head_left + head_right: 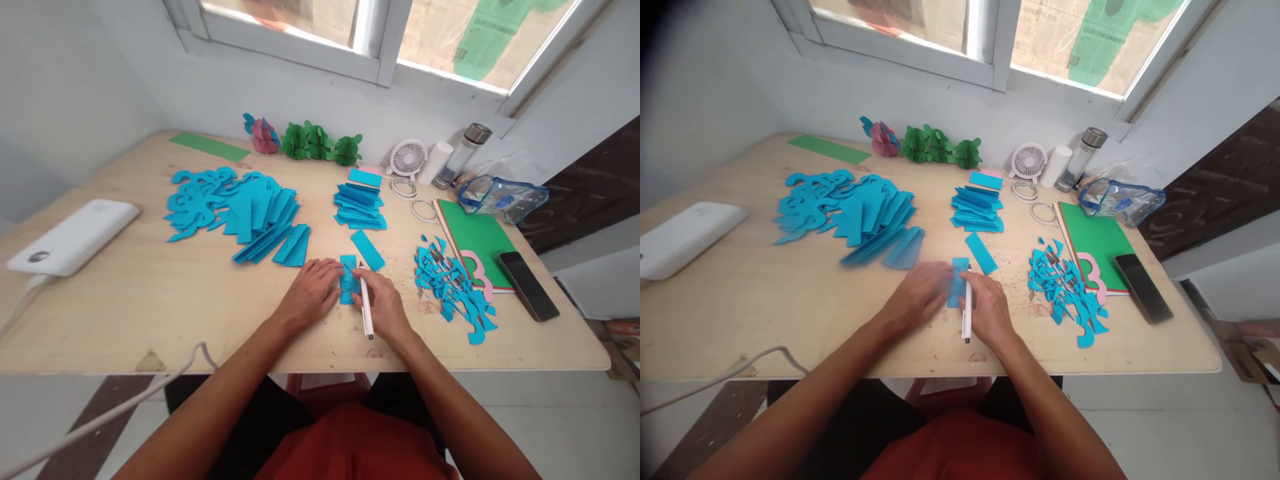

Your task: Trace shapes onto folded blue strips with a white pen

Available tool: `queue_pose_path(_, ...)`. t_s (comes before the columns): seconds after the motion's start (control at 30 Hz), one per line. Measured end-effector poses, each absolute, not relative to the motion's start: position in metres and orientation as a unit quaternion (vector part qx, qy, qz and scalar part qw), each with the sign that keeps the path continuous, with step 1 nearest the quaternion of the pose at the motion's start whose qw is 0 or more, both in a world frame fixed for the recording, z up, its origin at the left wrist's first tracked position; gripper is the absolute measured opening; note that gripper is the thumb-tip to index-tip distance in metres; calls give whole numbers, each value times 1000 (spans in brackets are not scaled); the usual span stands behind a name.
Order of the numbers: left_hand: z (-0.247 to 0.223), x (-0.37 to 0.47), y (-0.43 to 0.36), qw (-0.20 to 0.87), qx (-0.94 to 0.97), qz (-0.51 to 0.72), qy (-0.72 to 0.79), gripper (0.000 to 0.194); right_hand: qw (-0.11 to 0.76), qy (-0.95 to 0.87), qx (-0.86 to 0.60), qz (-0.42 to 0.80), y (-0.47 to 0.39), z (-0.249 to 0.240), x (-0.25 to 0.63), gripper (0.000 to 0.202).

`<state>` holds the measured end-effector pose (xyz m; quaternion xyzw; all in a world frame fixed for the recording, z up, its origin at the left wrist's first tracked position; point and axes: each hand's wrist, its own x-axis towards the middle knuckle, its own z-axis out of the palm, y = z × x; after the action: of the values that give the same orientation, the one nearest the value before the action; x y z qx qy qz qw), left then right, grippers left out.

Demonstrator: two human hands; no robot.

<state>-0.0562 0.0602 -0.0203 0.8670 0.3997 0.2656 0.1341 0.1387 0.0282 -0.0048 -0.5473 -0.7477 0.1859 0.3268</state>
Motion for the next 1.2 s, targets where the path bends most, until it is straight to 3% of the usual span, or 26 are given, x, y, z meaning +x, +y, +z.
queue_pose_path(0.37, -20, -56, 60, 137, 862, 283, 398, 35, 287, -820, -484, 103, 31, -7, 137, 48)
queue_pose_path(0.73, -22, -56, 61, 130, 863, 288, 394, 31, 299, -823, -473, 103, 29, -5, 139, 31)
queue_pose_path(1.2, -25, -57, 63, 131, 867, 293, 383, 25, 254, -848, -457, 83, 25, -2, 144, 31)
